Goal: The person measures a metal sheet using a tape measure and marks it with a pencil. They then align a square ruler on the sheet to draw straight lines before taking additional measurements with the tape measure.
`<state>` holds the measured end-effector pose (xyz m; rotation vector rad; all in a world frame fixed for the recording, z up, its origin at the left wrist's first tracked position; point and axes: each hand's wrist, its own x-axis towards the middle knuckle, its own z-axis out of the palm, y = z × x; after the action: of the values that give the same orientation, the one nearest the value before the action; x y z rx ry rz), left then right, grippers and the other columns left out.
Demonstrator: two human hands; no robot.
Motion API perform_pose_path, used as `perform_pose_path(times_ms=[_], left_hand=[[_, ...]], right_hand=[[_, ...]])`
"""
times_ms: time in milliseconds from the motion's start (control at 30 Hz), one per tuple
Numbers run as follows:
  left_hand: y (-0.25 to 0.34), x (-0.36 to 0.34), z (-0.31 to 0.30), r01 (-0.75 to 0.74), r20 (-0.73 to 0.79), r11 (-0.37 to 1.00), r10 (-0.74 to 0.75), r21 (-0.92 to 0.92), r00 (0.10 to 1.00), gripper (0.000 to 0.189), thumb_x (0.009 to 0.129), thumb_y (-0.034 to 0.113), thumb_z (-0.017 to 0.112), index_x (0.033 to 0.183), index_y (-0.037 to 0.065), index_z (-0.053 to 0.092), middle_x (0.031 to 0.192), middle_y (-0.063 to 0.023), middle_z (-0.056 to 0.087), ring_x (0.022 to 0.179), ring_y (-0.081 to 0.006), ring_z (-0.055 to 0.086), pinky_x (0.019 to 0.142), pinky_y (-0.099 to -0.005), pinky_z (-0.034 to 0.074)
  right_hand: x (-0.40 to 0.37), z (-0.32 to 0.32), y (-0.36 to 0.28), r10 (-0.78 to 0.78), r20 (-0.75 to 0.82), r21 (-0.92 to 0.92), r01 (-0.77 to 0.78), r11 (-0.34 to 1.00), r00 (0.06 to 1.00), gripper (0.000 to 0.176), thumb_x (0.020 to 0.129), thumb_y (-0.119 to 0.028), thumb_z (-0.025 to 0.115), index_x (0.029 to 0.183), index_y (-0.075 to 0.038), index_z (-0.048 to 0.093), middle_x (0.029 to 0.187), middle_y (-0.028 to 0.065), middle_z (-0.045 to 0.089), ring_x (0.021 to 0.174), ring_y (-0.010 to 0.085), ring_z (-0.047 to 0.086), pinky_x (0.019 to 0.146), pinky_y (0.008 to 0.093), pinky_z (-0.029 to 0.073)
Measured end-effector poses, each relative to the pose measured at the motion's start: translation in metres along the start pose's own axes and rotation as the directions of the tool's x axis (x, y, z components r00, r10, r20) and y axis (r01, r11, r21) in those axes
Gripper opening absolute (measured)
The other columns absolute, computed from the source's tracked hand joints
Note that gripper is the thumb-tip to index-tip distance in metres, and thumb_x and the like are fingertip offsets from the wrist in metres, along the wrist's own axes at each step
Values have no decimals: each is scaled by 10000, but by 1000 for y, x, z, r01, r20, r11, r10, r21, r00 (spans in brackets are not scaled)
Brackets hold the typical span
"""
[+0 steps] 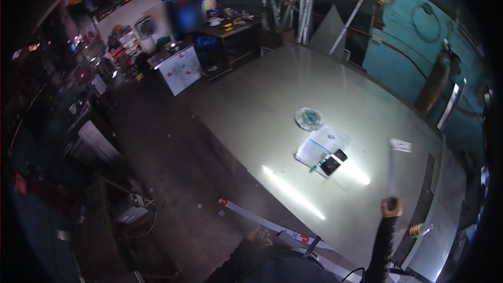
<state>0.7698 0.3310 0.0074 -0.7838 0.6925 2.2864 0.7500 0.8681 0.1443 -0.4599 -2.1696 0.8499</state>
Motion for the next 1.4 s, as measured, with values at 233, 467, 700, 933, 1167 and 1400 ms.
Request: perform_pose_path(times_ms=[233,467,700,933,1167,1400], left_hand=[[78,0,-88,-333,-249,917,277,-220,928,366,907,460,609,1095,148,575,1003,-120,658,938,-339,663,731,-509,566],[146,-22,-108,-522,-402,798,390,-302,828,362,882,506,618,1021,172,597,1003,-93,665,1000,-334,649,753,-529,553],[275,3,-133,-540,-393,823,444,-176,805,346,907,427,627,1133,173,563,1077,-56,638,1013,-267,641,748,-459,557],[431,31,-67,-435,-378,890,453,139,807,398,905,447,625,1176,164,556,1110,-83,630,1076,-261,620,775,-469,554],[532,84,48,-342,-152,920,372,190,916,382,934,303,628,1234,96,513,1097,-104,614,1005,-210,617,832,-401,554],[629,181,49,-470,435,-39,452,882,778,635,707,259,827,1225,70,514,1099,-128,590,996,-251,592,862,-360,500]], right_hand=[[-56,255,-100,12,442,92,-58,994,897,523,614,-372,829,906,6,615,767,147,652,694,267,635,663,372,518],[-56,395,-174,-2,599,13,-8,1000,801,565,613,-406,832,892,38,623,767,184,664,725,297,656,659,387,516],[-25,505,-253,147,747,-153,-47,987,648,553,683,-445,805,912,21,616,777,171,663,740,302,657,699,380,526],[1,592,-377,-163,840,232,-70,970,518,631,754,-263,799,1286,-62,524,1210,165,564,1096,298,580,905,423,488],[-63,647,-447,-467,858,497,-116,860,214,666,766,-232,764,1348,-81,477,1305,171,527,1208,329,506,1007,430,424],[62,673,-332,-254,651,-219,498,839,715,720,712,52,495,1408,-117,424,1439,210,387,1323,417,383,1029,479,394]])
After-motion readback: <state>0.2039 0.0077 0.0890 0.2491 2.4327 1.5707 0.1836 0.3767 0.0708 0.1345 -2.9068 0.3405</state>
